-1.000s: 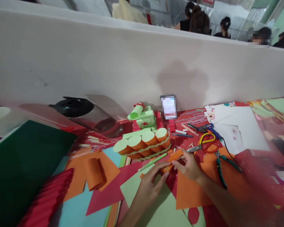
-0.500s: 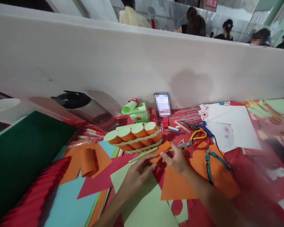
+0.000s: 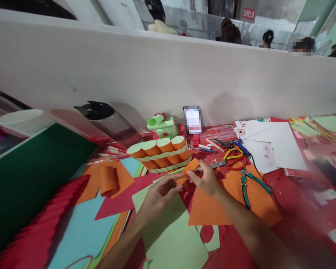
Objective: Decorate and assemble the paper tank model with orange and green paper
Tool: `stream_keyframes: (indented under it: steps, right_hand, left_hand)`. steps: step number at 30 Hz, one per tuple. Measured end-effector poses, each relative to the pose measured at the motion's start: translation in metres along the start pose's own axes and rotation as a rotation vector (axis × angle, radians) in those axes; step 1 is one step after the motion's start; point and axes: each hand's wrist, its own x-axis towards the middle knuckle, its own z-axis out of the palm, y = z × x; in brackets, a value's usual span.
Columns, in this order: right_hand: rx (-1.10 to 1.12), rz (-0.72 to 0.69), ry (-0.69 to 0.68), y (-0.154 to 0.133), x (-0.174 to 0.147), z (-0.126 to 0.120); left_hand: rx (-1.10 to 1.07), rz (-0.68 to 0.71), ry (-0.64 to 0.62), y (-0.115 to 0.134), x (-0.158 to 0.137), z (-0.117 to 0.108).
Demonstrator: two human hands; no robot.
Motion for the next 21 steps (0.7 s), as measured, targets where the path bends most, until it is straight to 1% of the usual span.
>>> stream_keyframes:
  steps: [5,9,12,14,16,17,18,19,21]
  right_hand:
    - [-0.070,-0.038,-0.049,-0.012,-0.006,-0.003]
    - [-0.151,-0.046,-0.087,-0.017,-0.009,-0.004]
    - [-0.283,-0.041,-0.147,-0.029,-0.005,-0.015]
    - [-0.471,-0.099,-0.200,-0.041,0.000,-0.038]
    - [-0.661,-0.212,-0.201,-0.053,0.006,-0.073]
    - [-0.764,-0.247,-0.163,-0.058,0.008,-0.094]
    - [-0.867,-0.256,-0.110,-0.060,0.008,-0.116]
    - [-0.960,-0.252,-0.084,-0.061,0.008,-0.136]
    - [-1.093,-0.200,-0.097,-0.057,0.004,-0.169]
  left_hand:
    - [-0.051,-0.003,0.015,0.006,-0.004,0.002]
    - [-0.074,-0.021,0.016,0.001,-0.004,0.002]
    - [-0.052,-0.030,0.024,-0.003,-0.004,0.000]
    - [-0.049,-0.028,0.039,-0.002,-0.004,-0.002]
    - [-0.041,-0.024,0.051,0.001,-0.003,-0.003]
    - [-0.037,-0.023,0.056,0.002,-0.003,-0.003]
    - [-0.033,-0.023,0.061,0.004,-0.003,-0.004]
    - [-0.031,-0.025,0.063,0.005,-0.002,-0.004]
    - [-0.034,-0.032,0.068,0.006,-0.002,-0.005]
